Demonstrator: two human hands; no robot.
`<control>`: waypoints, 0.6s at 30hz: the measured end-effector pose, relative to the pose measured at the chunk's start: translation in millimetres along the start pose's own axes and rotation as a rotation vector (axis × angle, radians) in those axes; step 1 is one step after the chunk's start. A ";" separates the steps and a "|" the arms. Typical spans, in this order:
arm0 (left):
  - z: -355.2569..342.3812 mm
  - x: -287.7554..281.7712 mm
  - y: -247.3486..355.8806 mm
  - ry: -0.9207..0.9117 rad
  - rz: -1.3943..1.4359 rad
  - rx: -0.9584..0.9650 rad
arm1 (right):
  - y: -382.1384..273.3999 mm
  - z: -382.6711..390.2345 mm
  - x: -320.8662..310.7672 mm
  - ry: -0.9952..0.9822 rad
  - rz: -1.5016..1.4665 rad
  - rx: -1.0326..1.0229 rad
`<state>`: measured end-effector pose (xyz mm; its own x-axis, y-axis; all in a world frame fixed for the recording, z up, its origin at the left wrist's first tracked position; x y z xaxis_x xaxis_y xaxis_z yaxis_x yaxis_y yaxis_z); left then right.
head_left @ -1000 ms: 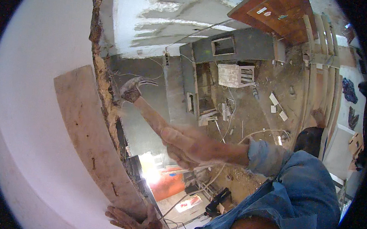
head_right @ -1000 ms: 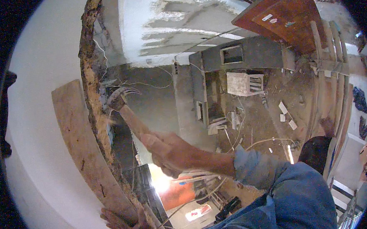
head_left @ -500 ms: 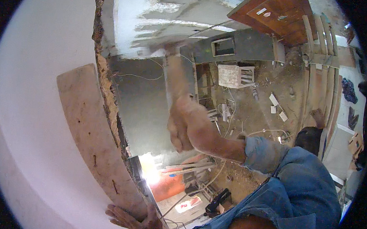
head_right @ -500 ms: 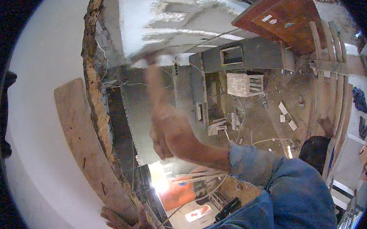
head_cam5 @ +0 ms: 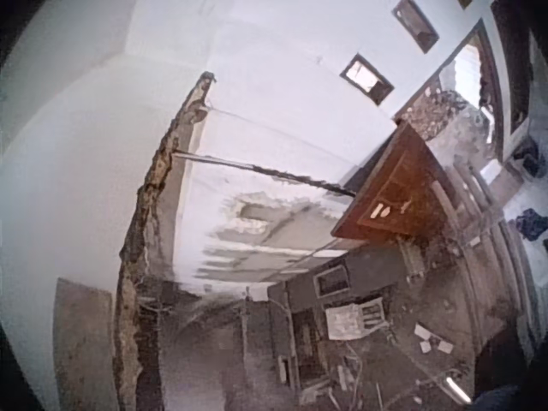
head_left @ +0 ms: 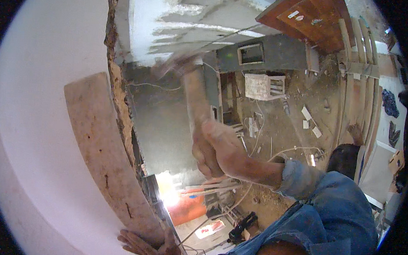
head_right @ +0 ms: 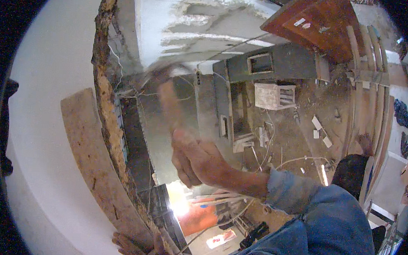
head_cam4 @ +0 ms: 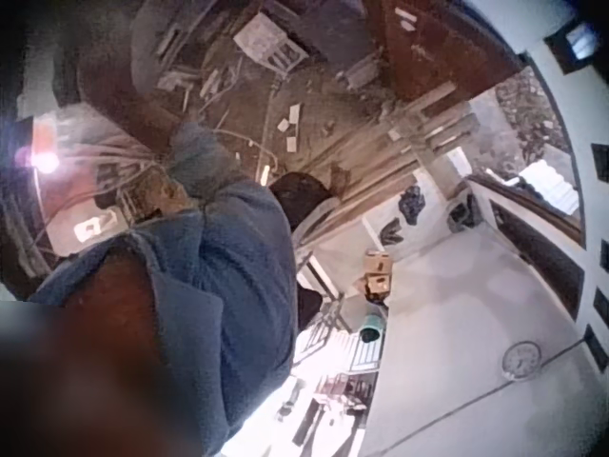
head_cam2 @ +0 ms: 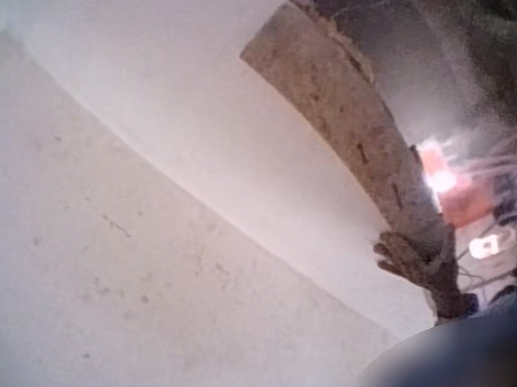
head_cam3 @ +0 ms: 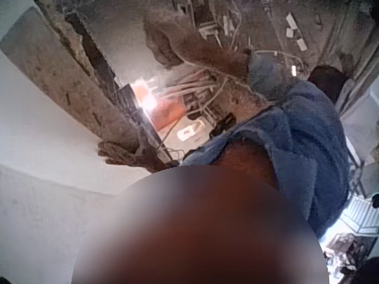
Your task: The person uses a hammer to repeatedly strike and pry a wooden beam attached to the ceiling while standing on a ladder. Debris falls to the floor as the beam is gradually loosened and broken away.
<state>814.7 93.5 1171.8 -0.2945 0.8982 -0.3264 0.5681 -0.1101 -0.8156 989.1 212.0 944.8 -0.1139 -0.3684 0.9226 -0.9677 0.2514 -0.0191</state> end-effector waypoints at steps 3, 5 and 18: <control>0.8 3.3 -3.0 -0.024 -0.066 -0.019 | 12.6 5.4 6.6 -0.064 0.054 0.091; 0.5 1.0 0.1 0.022 -0.015 0.012 | 16.3 8.6 14.4 -0.114 0.088 0.125; 0.0 -0.6 1.0 0.018 0.006 -0.018 | -7.8 11.8 17.0 -0.119 -0.129 -0.128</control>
<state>815.4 92.9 1171.1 -0.2770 0.9050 -0.3228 0.5836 -0.1084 -0.8047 992.0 193.3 956.1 -0.0241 -0.5060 0.8622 -0.9405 0.3039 0.1521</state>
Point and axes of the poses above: each hand's wrist, its own z-axis away from the middle knuckle, its own x-axis out of the palm, y = z × x, the point moved 9 cm from there along -z, towards the middle knuckle
